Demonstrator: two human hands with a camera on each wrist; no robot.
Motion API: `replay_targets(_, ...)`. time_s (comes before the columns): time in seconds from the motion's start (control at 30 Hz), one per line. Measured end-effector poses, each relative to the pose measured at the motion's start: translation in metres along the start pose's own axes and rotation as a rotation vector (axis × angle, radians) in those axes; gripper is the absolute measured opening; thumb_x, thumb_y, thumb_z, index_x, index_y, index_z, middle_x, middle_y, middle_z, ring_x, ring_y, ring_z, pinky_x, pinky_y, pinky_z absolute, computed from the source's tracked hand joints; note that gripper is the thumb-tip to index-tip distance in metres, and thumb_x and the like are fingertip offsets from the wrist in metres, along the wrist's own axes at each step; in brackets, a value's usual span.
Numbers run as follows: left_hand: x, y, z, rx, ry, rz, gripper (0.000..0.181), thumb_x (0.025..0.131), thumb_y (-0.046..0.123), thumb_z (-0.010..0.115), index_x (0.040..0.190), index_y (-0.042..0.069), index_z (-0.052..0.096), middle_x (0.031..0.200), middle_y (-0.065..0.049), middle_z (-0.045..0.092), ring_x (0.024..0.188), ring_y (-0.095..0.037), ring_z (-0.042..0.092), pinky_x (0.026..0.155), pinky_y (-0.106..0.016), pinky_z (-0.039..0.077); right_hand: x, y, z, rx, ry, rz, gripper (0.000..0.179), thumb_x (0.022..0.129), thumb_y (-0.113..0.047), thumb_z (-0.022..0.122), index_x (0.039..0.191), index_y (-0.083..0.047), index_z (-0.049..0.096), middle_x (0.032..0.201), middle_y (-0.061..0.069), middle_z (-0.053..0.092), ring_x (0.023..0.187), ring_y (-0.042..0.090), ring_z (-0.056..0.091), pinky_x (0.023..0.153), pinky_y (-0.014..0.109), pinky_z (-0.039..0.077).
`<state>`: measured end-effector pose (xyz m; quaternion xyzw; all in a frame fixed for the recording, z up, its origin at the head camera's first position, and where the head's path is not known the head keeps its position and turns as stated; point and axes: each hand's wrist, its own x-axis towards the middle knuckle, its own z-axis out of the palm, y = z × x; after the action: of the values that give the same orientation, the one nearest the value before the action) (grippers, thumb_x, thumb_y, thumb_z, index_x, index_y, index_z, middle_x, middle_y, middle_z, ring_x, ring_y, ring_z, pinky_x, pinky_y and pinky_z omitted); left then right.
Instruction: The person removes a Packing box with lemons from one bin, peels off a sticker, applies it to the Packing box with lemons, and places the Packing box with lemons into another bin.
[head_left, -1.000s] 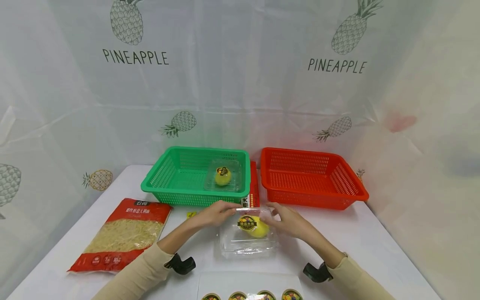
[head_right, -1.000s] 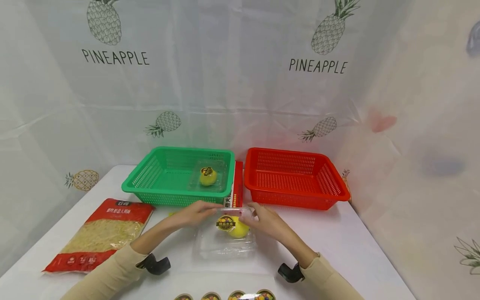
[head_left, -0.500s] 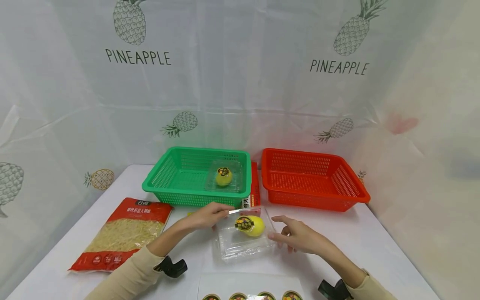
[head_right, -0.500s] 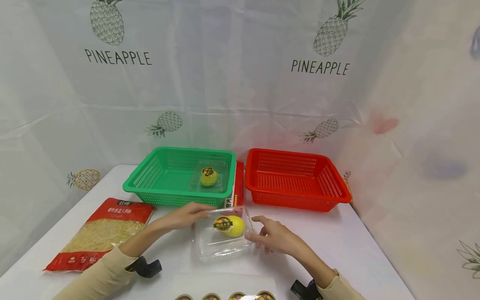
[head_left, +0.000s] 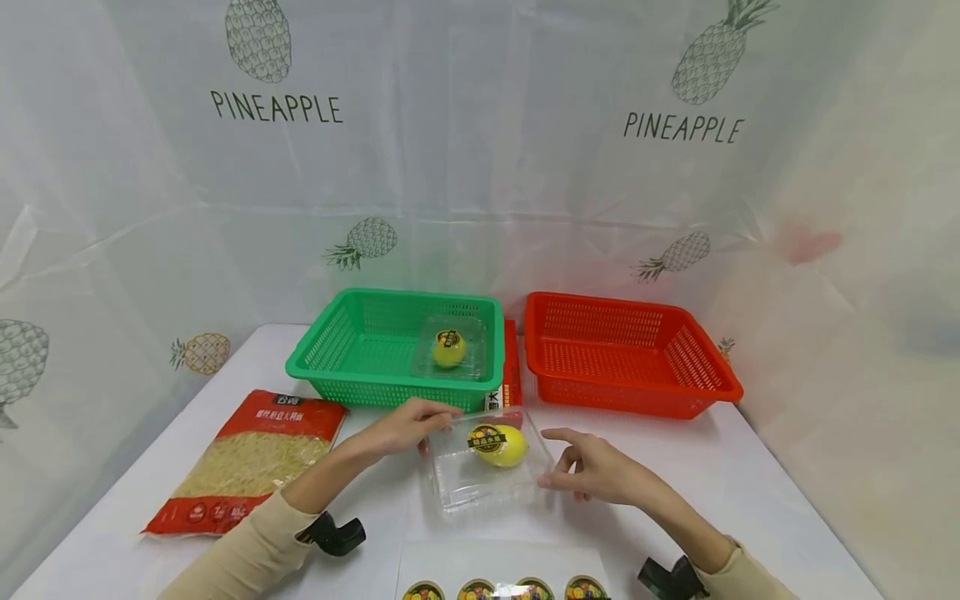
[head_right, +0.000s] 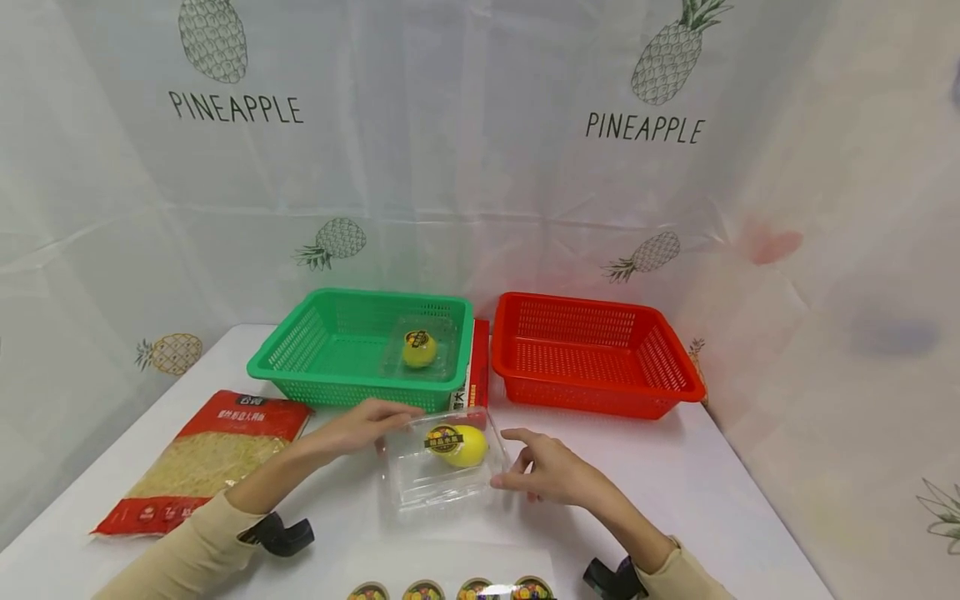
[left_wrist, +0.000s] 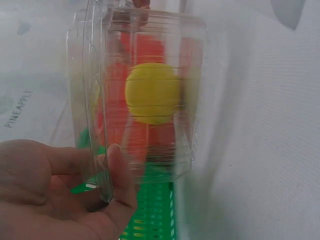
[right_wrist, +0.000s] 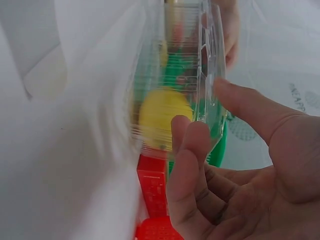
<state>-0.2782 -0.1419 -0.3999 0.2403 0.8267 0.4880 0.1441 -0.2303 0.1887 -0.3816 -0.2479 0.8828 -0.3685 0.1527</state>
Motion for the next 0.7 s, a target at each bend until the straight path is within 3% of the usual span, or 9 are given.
replay_targets(0.17, -0.003, 0.001, -0.003, -0.017, -0.004, -0.008, 0.037, 0.103, 0.018, 0.050, 0.135, 0.002, 0.058, 0.119, -0.024, 0.065, 0.093, -0.031, 0.061, 0.057, -0.028, 0.055, 0.000, -0.001, -0.002, 0.016, -0.012, -0.011, 0.076, 0.085, -0.033, 0.076, 0.143, 0.004, 0.042, 0.076, 0.003, 0.064, 0.051, 0.012, 0.055, 0.047, 0.025, 0.047)
replay_targets(0.27, -0.006, 0.003, -0.003, -0.010, -0.004, -0.022, 0.036, 0.103, 0.019, 0.051, 0.135, 0.003, 0.059, 0.114, -0.023, 0.065, 0.075, -0.023, 0.059, 0.058, -0.029, 0.055, -0.001, -0.001, -0.002, 0.025, -0.021, -0.020, 0.076, 0.085, -0.032, 0.076, 0.143, 0.003, 0.042, 0.075, 0.003, 0.064, 0.051, 0.012, 0.055, 0.047, 0.025, 0.047)
replay_targets(0.37, -0.009, 0.007, -0.004, -0.005, -0.005, -0.016, 0.036, 0.103, 0.019, 0.052, 0.134, 0.004, 0.060, 0.111, -0.023, 0.065, 0.068, -0.019, 0.056, 0.058, -0.031, 0.056, -0.002, -0.003, -0.003, 0.024, -0.024, -0.028, 0.075, 0.085, -0.031, 0.076, 0.144, 0.002, 0.042, 0.075, 0.003, 0.064, 0.051, 0.012, 0.055, 0.048, 0.025, 0.048)
replay_targets(0.53, -0.014, 0.013, -0.006, -0.010, -0.016, 0.002, 0.036, 0.102, 0.020, 0.054, 0.133, 0.004, 0.061, 0.112, -0.026, 0.062, 0.090, -0.034, 0.058, 0.060, -0.033, 0.057, -0.006, -0.009, -0.008, 0.032, -0.022, -0.040, 0.074, 0.085, -0.029, 0.077, 0.144, 0.001, 0.042, 0.074, 0.003, 0.063, 0.052, 0.011, 0.054, 0.049, 0.024, 0.048)
replay_targets(0.7, -0.019, 0.020, -0.010, -0.024, -0.018, -0.011, 0.042, 0.100, 0.024, 0.058, 0.136, 0.004, 0.057, 0.132, -0.021, 0.060, 0.105, -0.039, 0.055, 0.062, -0.032, 0.058, -0.011, -0.015, -0.016, 0.038, -0.021, -0.052, 0.071, 0.086, -0.030, 0.076, 0.143, -0.001, 0.045, 0.075, 0.002, 0.063, 0.055, 0.010, 0.055, 0.052, 0.026, 0.051)
